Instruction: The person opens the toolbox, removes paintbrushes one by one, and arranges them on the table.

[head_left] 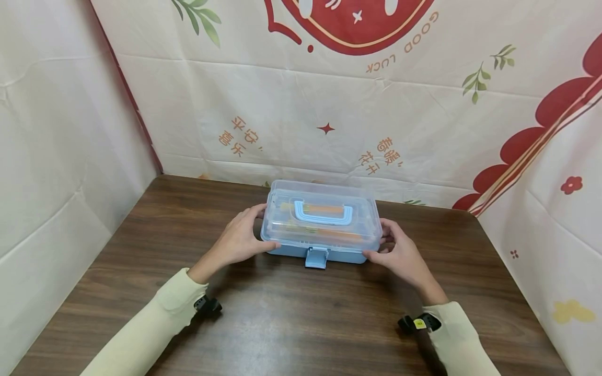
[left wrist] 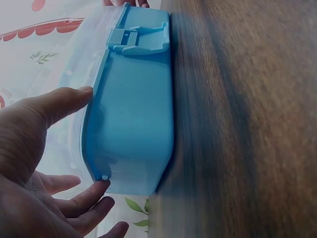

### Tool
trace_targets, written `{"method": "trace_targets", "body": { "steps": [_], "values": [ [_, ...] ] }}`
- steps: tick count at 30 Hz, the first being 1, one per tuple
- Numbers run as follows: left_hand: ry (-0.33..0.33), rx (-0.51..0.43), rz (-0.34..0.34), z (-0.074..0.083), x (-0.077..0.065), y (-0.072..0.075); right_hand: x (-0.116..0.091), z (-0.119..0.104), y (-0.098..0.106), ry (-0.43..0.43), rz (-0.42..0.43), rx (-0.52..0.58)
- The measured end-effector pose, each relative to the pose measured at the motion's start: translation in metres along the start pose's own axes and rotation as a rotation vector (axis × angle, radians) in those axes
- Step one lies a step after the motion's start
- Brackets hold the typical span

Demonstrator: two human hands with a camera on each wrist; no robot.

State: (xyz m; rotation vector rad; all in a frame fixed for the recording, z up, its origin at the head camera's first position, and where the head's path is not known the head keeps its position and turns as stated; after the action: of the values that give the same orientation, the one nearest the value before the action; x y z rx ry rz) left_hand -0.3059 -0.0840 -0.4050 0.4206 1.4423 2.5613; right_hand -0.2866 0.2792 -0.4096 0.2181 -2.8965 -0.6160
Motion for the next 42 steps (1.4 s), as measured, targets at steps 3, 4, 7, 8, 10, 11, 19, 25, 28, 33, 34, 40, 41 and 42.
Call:
{"method": "trace_targets", "body": {
  "steps": [3,4,7,8,10,11,19,25,28,33,34,40,41,42],
  "values": [
    [-0.004,-0.011,-0.003,0.002,-0.001,-0.001,-0.003,-0.001,0.002,0.006,0.0,-0.007],
    [-0.005,-0.016,-0.005,0.002,-0.002,-0.002,-0.004,-0.001,0.002,0.009,-0.001,-0.008],
    [-0.009,-0.023,-0.01,0.004,-0.003,-0.003,-0.007,-0.003,0.004,0.018,-0.006,-0.005],
    [-0.012,-0.023,-0.012,0.005,-0.004,-0.004,-0.009,-0.003,0.004,0.02,-0.007,-0.003],
    [-0.018,-0.022,-0.014,0.007,-0.005,-0.004,-0.011,-0.002,0.005,0.019,-0.011,-0.003],
    [-0.021,-0.02,-0.015,0.008,-0.005,-0.004,-0.012,-0.002,0.006,0.017,-0.012,-0.001],
    [-0.06,0.031,-0.032,0.013,-0.005,-0.009,-0.019,0.002,0.011,-0.004,-0.025,0.004],
    [-0.078,0.036,-0.032,0.015,-0.006,-0.013,-0.023,0.003,0.015,-0.014,-0.035,0.007],
    [-0.075,0.038,-0.04,0.015,-0.006,-0.014,-0.025,0.004,0.016,-0.015,-0.043,0.012],
    [-0.089,0.04,-0.042,0.016,-0.007,-0.013,-0.027,0.005,0.016,-0.008,-0.057,0.018],
    [-0.093,0.039,-0.04,0.017,-0.007,-0.013,-0.027,0.006,0.016,-0.004,-0.059,0.016],
    [-0.115,0.036,-0.04,0.017,-0.008,-0.013,-0.029,0.006,0.017,0.031,-0.052,-0.015],
    [-0.123,0.038,-0.035,0.017,-0.008,-0.012,-0.029,0.006,0.017,0.036,-0.049,-0.019],
    [-0.133,0.04,-0.03,0.018,-0.008,-0.012,-0.029,0.006,0.018,0.041,-0.044,-0.023]
  ]
}}
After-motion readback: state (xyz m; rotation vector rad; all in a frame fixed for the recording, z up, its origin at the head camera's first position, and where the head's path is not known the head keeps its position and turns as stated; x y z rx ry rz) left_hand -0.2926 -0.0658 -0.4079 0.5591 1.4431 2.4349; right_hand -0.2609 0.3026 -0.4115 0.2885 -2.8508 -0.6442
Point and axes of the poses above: each hand's wrist, its own x-axis towards the middle knuckle, its own y-axis out of the back of the hand, z = x × y, the point moved 10 cm from there along x, towards the middle knuckle, and after that the axes turned 13 degrees about x, right-handed, at the moved point
